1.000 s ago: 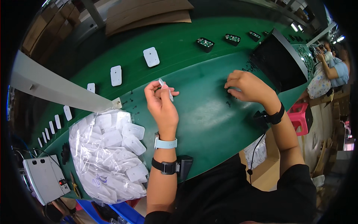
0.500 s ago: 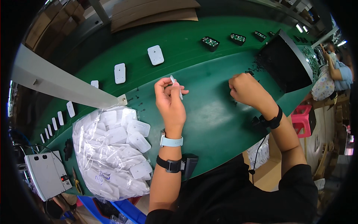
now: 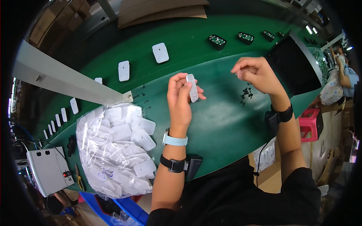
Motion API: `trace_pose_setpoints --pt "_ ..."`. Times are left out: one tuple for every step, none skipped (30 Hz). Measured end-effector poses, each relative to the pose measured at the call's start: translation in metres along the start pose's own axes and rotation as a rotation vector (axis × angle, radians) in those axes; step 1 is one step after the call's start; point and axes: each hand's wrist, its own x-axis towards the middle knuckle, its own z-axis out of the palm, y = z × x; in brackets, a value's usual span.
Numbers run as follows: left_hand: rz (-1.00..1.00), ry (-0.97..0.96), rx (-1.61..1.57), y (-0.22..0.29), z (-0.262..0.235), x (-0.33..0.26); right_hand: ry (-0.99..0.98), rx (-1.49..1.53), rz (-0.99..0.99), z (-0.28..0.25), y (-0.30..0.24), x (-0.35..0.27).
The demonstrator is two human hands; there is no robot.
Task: The person assembles small electronic devices by inserting green circuit boards into white plastic casings. They pick up a casing and a board, align the components, and press them together to form a unit. The person repeats this process for multiple units, placing the finished assemblies on the green workbench.
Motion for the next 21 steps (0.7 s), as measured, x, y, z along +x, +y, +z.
trace_pose_setpoints --pt "-0.038 -0.021 -0.033 0.002 -0.001 0.001 -0.019 0.073 -0.028 0.008 -0.003 0.007" --pt "-0.077 -0.040 -0.066 0.003 -0.002 0.001 -0.054 0.135 -0.018 0.014 -0.003 0.014" --pt "-0.100 -0.062 -0.120 0.005 -0.004 0.001 -0.062 0.198 -0.022 0.025 0.000 0.020" --pt "-0.123 -0.084 -0.175 0.005 -0.004 0.001 -0.070 0.262 -0.026 0.035 0.004 0.024" --pt "-0.146 -0.105 -0.230 0.006 -0.004 0.002 -0.077 0.325 -0.030 0.044 0.008 0.026" --pt "-0.159 -0.146 -0.295 0.006 -0.007 0.002 -0.046 0.252 -0.022 0.050 0.013 0.026" --pt "-0.148 -0.138 -0.302 0.006 -0.008 0.003 -0.034 0.286 -0.052 0.056 0.021 0.026" --pt "-0.139 -0.133 -0.309 0.009 -0.006 0.003 -0.018 0.319 -0.081 0.061 0.029 0.024" --pt "-0.139 -0.126 -0.324 0.007 -0.005 0.001 0.001 0.349 -0.098 0.066 0.036 0.021" --pt "-0.124 -0.109 -0.330 0.007 -0.006 0.001 -0.029 0.324 -0.120 0.069 0.039 0.019" --pt "-0.130 -0.090 -0.328 0.007 -0.007 0.000 -0.032 0.304 -0.118 0.071 0.040 0.018" --pt "-0.129 -0.075 -0.329 0.008 -0.006 0.000 -0.035 0.278 -0.122 0.069 0.040 0.018" --pt "-0.129 -0.061 -0.328 0.008 -0.006 0.000 -0.037 0.252 -0.125 0.068 0.041 0.018" --pt "-0.132 -0.072 -0.347 0.008 -0.007 -0.001 -0.029 0.267 -0.171 0.069 0.044 0.019" --pt "-0.142 -0.079 -0.357 0.008 -0.008 -0.001 -0.025 0.294 -0.169 0.068 0.046 0.019" --pt "-0.152 -0.085 -0.366 0.008 -0.008 -0.001 -0.020 0.321 -0.167 0.067 0.046 0.018" --pt "-0.164 -0.092 -0.374 0.008 -0.008 -0.001 -0.013 0.349 -0.165 0.065 0.047 0.017" --pt "-0.171 -0.098 -0.413 0.007 -0.007 -0.001 -0.018 0.375 -0.141 0.064 0.048 0.017" --pt "-0.174 -0.094 -0.412 0.007 -0.007 -0.002 -0.023 0.402 -0.118 0.064 0.048 0.017" --pt "-0.178 -0.089 -0.410 0.006 -0.008 -0.002 -0.028 0.430 -0.094 0.063 0.049 0.016" --pt "-0.174 -0.079 -0.404 0.007 -0.009 -0.003 -0.033 0.428 -0.072 0.062 0.047 0.016"
